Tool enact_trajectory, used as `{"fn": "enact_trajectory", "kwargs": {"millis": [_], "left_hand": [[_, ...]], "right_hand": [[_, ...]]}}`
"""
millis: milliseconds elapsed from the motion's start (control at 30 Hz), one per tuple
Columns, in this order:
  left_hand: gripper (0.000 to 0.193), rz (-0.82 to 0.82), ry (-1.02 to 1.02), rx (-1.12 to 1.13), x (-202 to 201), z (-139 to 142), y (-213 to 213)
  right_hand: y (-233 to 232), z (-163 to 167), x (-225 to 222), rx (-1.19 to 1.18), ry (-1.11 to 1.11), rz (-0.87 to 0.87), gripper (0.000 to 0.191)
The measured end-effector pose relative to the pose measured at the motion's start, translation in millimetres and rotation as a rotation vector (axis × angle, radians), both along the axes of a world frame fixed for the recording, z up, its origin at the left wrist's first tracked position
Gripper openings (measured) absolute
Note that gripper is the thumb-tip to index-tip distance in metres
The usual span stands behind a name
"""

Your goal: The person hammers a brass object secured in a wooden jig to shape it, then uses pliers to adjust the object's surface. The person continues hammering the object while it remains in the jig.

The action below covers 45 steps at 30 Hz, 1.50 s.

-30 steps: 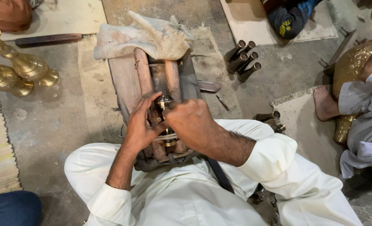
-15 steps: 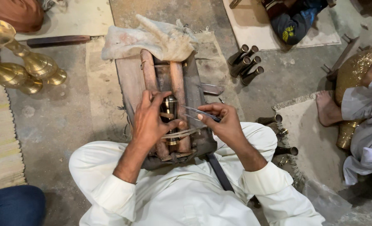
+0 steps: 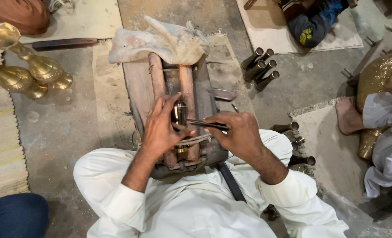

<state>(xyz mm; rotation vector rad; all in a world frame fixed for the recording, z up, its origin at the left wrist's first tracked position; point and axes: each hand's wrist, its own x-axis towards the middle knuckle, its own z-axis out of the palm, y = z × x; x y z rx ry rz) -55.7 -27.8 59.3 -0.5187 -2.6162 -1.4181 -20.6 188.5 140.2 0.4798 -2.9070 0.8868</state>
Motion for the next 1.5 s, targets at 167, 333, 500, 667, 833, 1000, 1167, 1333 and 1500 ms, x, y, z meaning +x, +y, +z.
{"fn": "enact_trajectory", "kwargs": {"millis": [167, 333, 500, 667, 833, 1000, 1167, 1333, 1500], "left_hand": [[0.103, -0.134, -0.082, 0.105, -5, -5, -20], [0.087, -0.161, -0.306, 0.217, -9, -12, -33], [0.07, -0.187, -0.134, 0.289, -12, -17, -32], [0.069, -0.151, -0.229, 0.275, -11, -14, -31], [0.07, -0.132, -0.298, 0.249, -11, -10, -32], [0.069, -0.142, -0.322, 0.29, -11, -13, -31], [0.069, -0.176, -0.28, 0.305, -10, -14, -34], [0.069, -0.176, -0.278, 0.303, -11, -13, -34], [0.068, -0.189, -0.22, 0.315, -11, -15, -33]], "right_hand": [[-8, 12, -7, 0.108, 0.144, 0.166, 0.016], [-19, 14, -11, 0.179, 0.16, 0.243, 0.013], [-26, 16, -13, 0.277, 0.161, 0.256, 0.015], [-27, 17, -15, 0.29, 0.162, 0.268, 0.016], [-27, 15, -15, 0.274, 0.155, 0.264, 0.015], [-25, 11, -16, 0.284, 0.126, 0.263, 0.011], [-23, 11, -15, 0.273, 0.159, 0.264, 0.015], [-24, 10, -15, 0.273, 0.149, 0.255, 0.012], [-25, 10, -16, 0.262, 0.17, 0.263, 0.015]]}}
